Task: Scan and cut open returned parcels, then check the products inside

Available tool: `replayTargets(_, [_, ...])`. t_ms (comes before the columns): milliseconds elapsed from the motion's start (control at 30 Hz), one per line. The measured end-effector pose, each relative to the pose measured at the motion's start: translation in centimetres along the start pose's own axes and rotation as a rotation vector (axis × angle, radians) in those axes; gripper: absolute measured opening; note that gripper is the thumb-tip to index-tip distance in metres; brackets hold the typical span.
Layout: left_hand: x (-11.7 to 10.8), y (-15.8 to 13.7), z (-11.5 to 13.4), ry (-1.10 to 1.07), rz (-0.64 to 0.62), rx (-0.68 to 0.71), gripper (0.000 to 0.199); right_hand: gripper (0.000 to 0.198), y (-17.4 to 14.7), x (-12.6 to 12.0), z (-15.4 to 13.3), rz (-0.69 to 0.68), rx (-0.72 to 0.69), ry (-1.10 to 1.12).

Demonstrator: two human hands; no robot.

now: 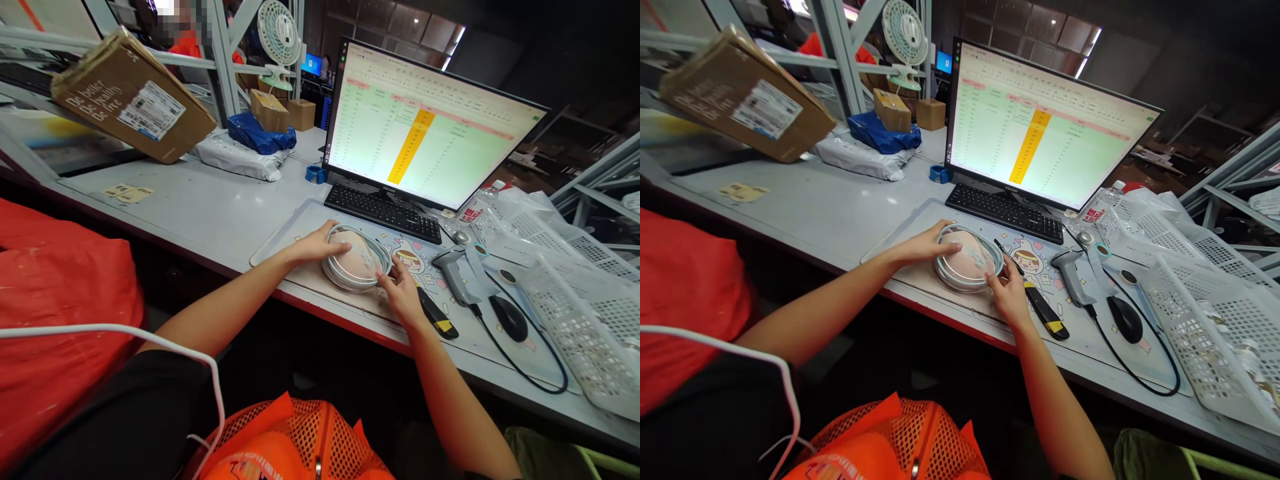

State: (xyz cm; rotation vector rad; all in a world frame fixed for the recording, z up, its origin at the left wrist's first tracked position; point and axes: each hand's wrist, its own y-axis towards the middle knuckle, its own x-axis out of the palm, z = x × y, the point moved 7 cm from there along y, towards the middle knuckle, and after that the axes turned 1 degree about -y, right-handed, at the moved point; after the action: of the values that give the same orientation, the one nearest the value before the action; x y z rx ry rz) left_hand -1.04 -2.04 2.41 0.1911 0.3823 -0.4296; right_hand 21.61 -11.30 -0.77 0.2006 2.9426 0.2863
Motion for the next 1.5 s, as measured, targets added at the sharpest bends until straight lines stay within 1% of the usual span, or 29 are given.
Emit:
replayTargets(100, [-0.3,-1.3,1.5,-0.131,0.068,0.13,0.082,0.085,-1.5,-0.4,-0.4,0.016,-0.094,-0.032])
replayTargets(200, [-1.0,-2.8,3.0,-0.131,0.1,0.258,0.072,0.082,-2.9,-1.1,-0.9,-0.019,-0.145,-0.091])
replayTargets(300, [-1.8,-4.6,4.2,-0.165,0.074,0.307,0.07,0.065,-3.6,-2.8,-2.6,0.02,-0.191,-0.101])
replayTargets(367, [-1.9,-6.0,5.3,-0.17,-0.01,0.332,0.071,0.049,-3.7,-3.7,-4.8,0.035,-0.245,-0.078])
replayTargets(400, [-1.7,-6.9,5.9,-0.161,-0.069,0.346,0.071,0.042,-3.7,-3.8,-6.2,0.009,-0.279,-0.068])
replayTargets(433, [-1.4,-7.7,6.5,-0.146,-0.128,0.361,0.071,0.035,-3.8,-3.5,-7.6,-0.043,-0.315,-0.068])
replayTargets(500, [-0.7,-9.3,7.5,-0.109,-0.231,0.382,0.072,0.027,-4.3,-2.3,-10.5,-0.198,-0.392,-0.117])
replayTargets(600, [0.1,-10.9,8.6,-0.07,-0.31,0.401,0.072,0.03,-5.6,0.0,-14.2,-0.402,-0.525,-0.3])
replayTargets(667, [0.4,-11.6,9.0,-0.058,-0.317,0.427,0.071,0.036,-6.3,1.0,-15.7,-0.473,-0.593,-0.416])
replayTargets(733, [0.5,-11.9,9.3,-0.039,-0.316,0.458,0.069,0.041,-6.6,1.6,-16.5,-0.525,-0.615,-0.495])
replayTargets(833, [0.7,-11.9,9.3,-0.014,-0.329,0.46,0.074,0.039,-6.6,2.0,-17.0,-0.571,-0.622,-0.555])
replayTargets(900, [0.9,-11.8,9.2,-0.021,-0.345,0.441,0.078,0.029,-6.4,2.1,-17.2,-0.57,-0.637,-0.575])
replayTargets(1000, [1.4,-11.7,9.3,-0.054,-0.386,0.428,0.073,0.012,-6.2,2.2,-16.9,-0.567,-0.642,-0.646])
replayTargets(1133, [1.7,-11.1,9.2,-0.112,-0.403,0.414,0.07,0.012,-6.3,1.8,-15.2,-0.569,-0.661,-0.905])
replayTargets(1200, [1.9,-10.6,8.9,-0.132,-0.402,0.406,0.063,0.013,-6.6,1.5,-14.4,-0.564,-0.703,-1.019])
replayTargets(1267, [2.1,-10.0,8.4,-0.175,-0.395,0.372,0.058,0.016,-6.9,1.1,-13.8,-0.526,-0.749,-1.085])
replayTargets(1367, [2.0,-9.0,7.1,-0.287,-0.333,0.275,0.063,0.02,-7.2,0.2,-13.4,-0.415,-0.781,-1.124])
replayTargets(1500, [1.2,-7.5,5.3,-0.476,-0.168,0.161,0.066,0.021,-7.2,-1.0,-12.8,-0.291,-0.721,-1.091])
